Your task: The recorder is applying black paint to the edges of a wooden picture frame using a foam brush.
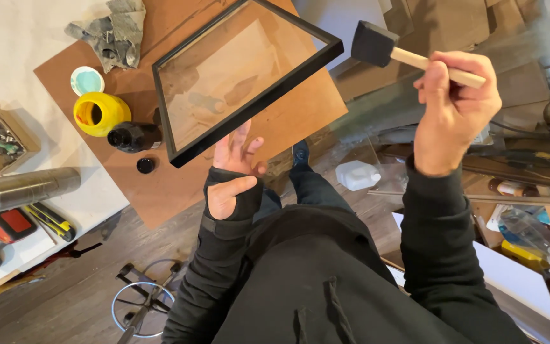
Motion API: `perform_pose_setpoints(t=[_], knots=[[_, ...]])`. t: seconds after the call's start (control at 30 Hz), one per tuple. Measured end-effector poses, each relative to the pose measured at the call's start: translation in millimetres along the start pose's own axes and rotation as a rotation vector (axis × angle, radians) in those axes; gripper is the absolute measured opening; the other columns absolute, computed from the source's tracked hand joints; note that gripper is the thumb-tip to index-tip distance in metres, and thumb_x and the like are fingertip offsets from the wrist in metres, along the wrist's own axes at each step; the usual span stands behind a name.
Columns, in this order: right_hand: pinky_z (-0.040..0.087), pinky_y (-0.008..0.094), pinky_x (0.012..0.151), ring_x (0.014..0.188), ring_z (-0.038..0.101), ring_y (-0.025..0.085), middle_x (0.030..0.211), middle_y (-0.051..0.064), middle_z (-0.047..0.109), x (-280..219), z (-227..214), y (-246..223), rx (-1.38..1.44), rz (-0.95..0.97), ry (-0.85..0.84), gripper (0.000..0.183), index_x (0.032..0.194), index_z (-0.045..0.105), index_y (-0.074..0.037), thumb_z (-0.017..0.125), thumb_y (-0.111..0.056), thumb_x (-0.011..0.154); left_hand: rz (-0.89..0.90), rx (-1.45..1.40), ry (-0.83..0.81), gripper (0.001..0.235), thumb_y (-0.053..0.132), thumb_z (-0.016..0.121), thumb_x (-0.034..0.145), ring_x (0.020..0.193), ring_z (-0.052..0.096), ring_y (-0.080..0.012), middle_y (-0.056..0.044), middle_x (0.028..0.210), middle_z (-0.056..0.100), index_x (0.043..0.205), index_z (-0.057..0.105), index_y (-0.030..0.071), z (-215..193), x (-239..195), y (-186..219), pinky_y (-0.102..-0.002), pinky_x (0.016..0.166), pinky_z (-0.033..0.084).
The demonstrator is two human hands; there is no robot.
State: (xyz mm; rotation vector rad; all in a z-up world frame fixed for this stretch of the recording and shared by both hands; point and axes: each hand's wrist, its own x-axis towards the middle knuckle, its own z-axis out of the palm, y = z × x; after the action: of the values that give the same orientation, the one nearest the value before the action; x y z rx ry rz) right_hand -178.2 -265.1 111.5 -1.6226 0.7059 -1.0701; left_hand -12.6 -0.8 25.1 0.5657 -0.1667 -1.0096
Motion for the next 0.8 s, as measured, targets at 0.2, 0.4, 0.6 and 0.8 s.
perform_pose_setpoints(t=[0.2,0.4,0.6,0.8], knots=[[0.052,0.022,0.066,0.078,0.067,0.011,0.098,0.011,0.071,-8.9,16.6,-8.2,-0.043,0.067,-0.204,0.009,0.116,0.064,0.004,0.068,-0.002,0.111,0.025,-0.019,-0.051,0.099,-0.013,0.060,0.077,0.138,0.045,-0.0238,-0.004,0.175,0.029,0.164,0.034,0.027,-11.5,-2.6,-9.0,-0.036,0.093,0.045],[0.053,0.022,0.068,0.076,0.065,0.010,0.099,0.009,0.070,-3.2,3.9,-5.1,-0.013,0.001,0.002,0.008,0.116,0.062,0.003,0.067,-0.003,0.117,0.014,-0.051,-0.034,0.102,-0.014,0.060,0.075,0.135,0.046,-0.0236,-0.005,0.172,0.030,0.165,0.034,0.027,-8.5,-3.6,-6.3,-0.036,0.092,0.045],[0.053,0.023,0.074,0.080,0.065,0.012,0.093,0.008,0.067,-13.3,11.7,0.4,-0.050,0.067,-0.152,0.007,0.115,0.063,0.005,0.068,-0.001,0.113,0.020,-0.076,-0.042,0.103,-0.014,0.060,0.075,0.137,0.047,-0.0240,-0.005,0.170,0.033,0.166,0.031,0.026,-7.2,-3.6,-7.3,-0.036,0.092,0.045],[0.052,0.022,0.072,0.080,0.065,0.012,0.099,0.008,0.069,-22.7,0.2,5.2,-0.022,0.023,-0.032,0.007,0.118,0.061,0.004,0.067,0.002,0.115,-0.003,-0.082,-0.033,0.104,-0.014,0.062,0.075,0.134,0.046,-0.0229,-0.003,0.169,0.033,0.166,0.030,0.026,-4.2,-2.5,-4.1,-0.036,0.091,0.045]])
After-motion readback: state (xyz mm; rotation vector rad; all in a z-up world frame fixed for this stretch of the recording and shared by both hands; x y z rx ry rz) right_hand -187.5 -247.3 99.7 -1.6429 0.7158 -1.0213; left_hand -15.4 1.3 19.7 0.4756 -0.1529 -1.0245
